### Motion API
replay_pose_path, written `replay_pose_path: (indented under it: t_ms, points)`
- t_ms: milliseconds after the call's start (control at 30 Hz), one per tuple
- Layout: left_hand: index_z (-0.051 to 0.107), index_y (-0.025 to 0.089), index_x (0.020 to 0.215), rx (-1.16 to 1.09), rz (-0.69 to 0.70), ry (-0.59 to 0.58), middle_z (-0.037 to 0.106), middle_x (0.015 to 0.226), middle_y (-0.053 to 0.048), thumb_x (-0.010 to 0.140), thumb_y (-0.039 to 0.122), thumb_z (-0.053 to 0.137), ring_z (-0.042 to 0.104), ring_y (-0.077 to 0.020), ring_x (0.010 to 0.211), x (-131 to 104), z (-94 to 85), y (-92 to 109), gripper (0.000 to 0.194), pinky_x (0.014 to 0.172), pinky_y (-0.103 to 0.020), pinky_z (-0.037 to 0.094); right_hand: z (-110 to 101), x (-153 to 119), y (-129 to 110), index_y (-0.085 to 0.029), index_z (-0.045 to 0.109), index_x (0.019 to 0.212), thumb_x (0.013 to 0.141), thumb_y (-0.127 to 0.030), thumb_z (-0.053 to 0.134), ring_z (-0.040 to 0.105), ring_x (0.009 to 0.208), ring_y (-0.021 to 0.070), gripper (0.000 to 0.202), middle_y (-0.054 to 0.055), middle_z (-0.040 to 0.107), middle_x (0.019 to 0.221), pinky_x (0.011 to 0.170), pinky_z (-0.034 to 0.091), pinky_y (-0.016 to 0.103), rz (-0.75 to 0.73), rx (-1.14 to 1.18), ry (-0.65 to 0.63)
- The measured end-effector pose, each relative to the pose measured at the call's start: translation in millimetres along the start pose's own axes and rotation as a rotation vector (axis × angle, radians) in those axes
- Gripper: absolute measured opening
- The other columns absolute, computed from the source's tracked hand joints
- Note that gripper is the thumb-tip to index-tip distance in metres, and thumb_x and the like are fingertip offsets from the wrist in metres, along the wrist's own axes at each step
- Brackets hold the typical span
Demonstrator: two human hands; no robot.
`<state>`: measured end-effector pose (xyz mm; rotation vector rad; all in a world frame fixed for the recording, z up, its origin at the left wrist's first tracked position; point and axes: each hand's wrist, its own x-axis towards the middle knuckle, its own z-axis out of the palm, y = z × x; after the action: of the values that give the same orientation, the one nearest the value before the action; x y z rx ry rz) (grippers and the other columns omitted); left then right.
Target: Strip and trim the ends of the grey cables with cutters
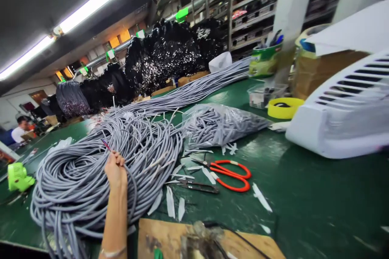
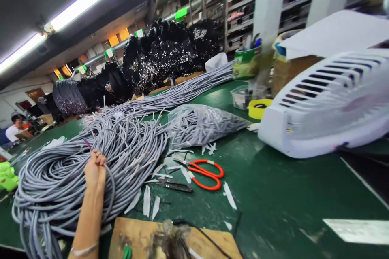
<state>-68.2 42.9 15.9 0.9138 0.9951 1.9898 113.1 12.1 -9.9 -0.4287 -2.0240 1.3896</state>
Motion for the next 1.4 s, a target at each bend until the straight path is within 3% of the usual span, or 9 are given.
replay_pose_path:
  t_ms: [233,367,433,533,767,900,1067,1300,1400]
  points:
    - [0.065,0.008,0.08,-0.054,-0.224,-0.141,0.052,0.059,0.001,0.05,0.031,0.082,0.033,0.0008,0.04,-26,18.2,-23,0.042,0.037,-0.011,0.025,-15,-6,16,-0.02,0.069,0.077,0.072,-0.011,0.056,0.06,0.067,0.0165,0.017,0.002,0.067,0.075,0.061,0.042,0.026,0.181,-0.694,0.243]
    - [0.064,0.01,0.075,-0.097,-0.335,-0.217,0.051,0.055,0.003,0.049,0.032,0.082,0.03,0.0024,0.037,-33,19.8,-18,0.038,0.035,-0.009,0.02,-15,0,23,-0.025,0.063,0.103,0.065,-0.016,0.065,0.063,0.067,0.0202,0.039,0.006,0.064,0.1,0.056,0.043,0.029,0.231,-0.949,0.271]
    - [0.064,0.01,0.073,-0.091,-0.343,-0.237,0.055,0.055,0.001,0.049,0.032,0.082,0.031,0.0022,0.036,-34,18.9,-15,0.037,0.034,-0.01,0.02,-16,5,17,-0.021,0.066,0.085,0.074,-0.021,0.056,0.061,0.061,0.0173,0.015,0.004,0.066,0.082,0.053,0.041,0.026,0.152,-0.875,0.373]
    - [0.063,0.013,0.075,-0.062,-0.327,-0.257,0.058,0.055,0.001,0.049,0.033,0.082,0.033,0.0017,0.033,-37,18.6,-15,0.038,0.034,-0.011,0.02,-23,16,1,-0.018,0.059,0.058,0.085,-0.028,0.041,0.053,0.052,0.013,0.033,0.002,0.059,0.055,0.05,0.038,0.023,-0.008,-0.671,0.539]
    - [0.059,0.009,0.055,0.114,-0.257,-0.266,0.054,0.043,0.002,0.052,0.042,0.077,0.035,0.0,0.027,-44,17.2,-24,0.038,0.028,-0.013,0.018,-30,41,-13,-0.02,0.033,0.043,0.081,-0.05,0.04,0.032,0.042,0.0085,0.049,-0.003,0.037,0.043,0.041,0.025,0.022,-0.082,-0.597,0.599]
    - [0.052,0.012,0.058,0.151,-0.191,-0.179,0.055,0.046,0.003,0.059,0.048,0.071,0.039,-0.0022,0.025,-46,17.8,-26,0.04,0.026,-0.013,0.024,-24,39,-1,-0.02,0.029,0.044,0.081,-0.051,0.039,0.027,0.041,0.008,0.049,-0.004,0.032,0.042,0.041,0.024,0.023,-0.054,-0.527,0.631]
    - [0.042,0.018,0.066,0.108,-0.186,-0.109,0.058,0.059,0.004,0.065,0.055,0.062,0.041,-0.0032,0.025,-46,21.4,-24,0.042,0.025,-0.014,0.026,-24,33,5,-0.017,0.055,0.06,0.079,-0.051,0.044,0.047,0.049,0.0124,0.041,0.003,0.056,0.056,0.046,0.038,0.023,-0.032,-0.258,0.555]
    - [0.06,0.015,0.086,0.184,-0.186,-0.329,0.058,0.07,0.001,0.047,0.052,0.077,0.029,0.0007,0.036,-48,24.1,-20,0.057,0.033,-0.016,0.021,-22,30,7,-0.017,0.061,0.072,0.075,-0.046,0.053,0.061,0.064,0.0176,0.03,0.006,0.065,0.073,0.065,0.051,0.029,-0.04,-0.009,0.507]
    - [0.066,0.011,0.065,0.26,-0.179,-0.302,0.047,0.051,0.005,0.051,0.05,0.075,0.026,-0.0014,0.038,-50,24.9,-23,0.043,0.036,-0.018,0.02,-18,28,8,-0.016,0.062,0.071,0.076,-0.04,0.052,0.061,0.061,0.0162,0.026,0.007,0.066,0.072,0.057,0.051,0.026,-0.042,-0.054,0.511]
